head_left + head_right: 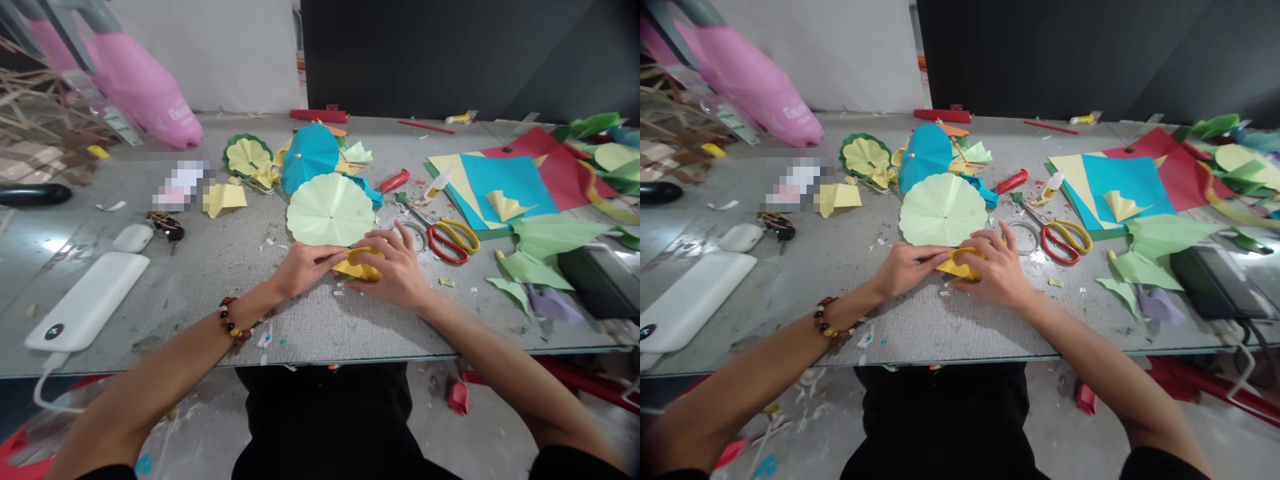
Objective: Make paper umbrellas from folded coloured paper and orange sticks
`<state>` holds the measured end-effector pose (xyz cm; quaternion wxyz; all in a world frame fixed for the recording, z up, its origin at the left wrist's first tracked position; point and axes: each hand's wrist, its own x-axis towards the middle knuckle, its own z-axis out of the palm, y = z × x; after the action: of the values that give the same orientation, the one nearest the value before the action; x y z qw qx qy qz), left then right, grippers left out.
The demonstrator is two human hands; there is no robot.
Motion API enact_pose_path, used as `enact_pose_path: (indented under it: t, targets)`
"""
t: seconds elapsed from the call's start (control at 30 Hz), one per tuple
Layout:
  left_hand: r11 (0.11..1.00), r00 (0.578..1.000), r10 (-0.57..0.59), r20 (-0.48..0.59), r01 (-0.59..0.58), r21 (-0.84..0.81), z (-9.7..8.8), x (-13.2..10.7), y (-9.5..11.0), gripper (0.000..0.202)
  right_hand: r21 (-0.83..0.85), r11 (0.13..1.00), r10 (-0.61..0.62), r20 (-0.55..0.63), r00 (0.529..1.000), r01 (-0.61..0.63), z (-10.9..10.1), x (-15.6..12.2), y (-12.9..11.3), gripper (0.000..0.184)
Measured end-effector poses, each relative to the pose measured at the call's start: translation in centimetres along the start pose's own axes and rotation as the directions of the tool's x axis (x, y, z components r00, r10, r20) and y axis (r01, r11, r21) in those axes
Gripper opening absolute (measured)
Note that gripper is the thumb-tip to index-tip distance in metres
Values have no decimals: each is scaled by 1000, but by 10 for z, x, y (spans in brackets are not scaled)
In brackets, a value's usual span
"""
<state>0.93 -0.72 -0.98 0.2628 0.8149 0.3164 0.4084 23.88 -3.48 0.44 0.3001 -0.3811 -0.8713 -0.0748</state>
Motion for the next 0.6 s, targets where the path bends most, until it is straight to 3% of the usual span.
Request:
enact_pose_path:
  t: [0.17, 0.27, 0.43, 0.6]
  targets:
    - [995, 999, -28, 18, 30, -99, 2, -1, -4, 28, -65, 998, 14, -8, 1000, -14, 3, 0, 0, 18]
    - [1000, 1000, 10, 13, -9, -22, 1, 0, -4, 29, -83, 997, 7, -45, 999, -10, 3, 0, 0, 16]
    - [957, 982, 188, 29, -190, 220, -3, 2, -2, 28, -84, 996, 6, -48, 999, -10, 3, -1, 4, 12]
    - [870, 923, 384, 13, -366, 331, -8, 3, -2, 13, -69, 997, 16, -76, 997, -21, 3, -1, 6, 9]
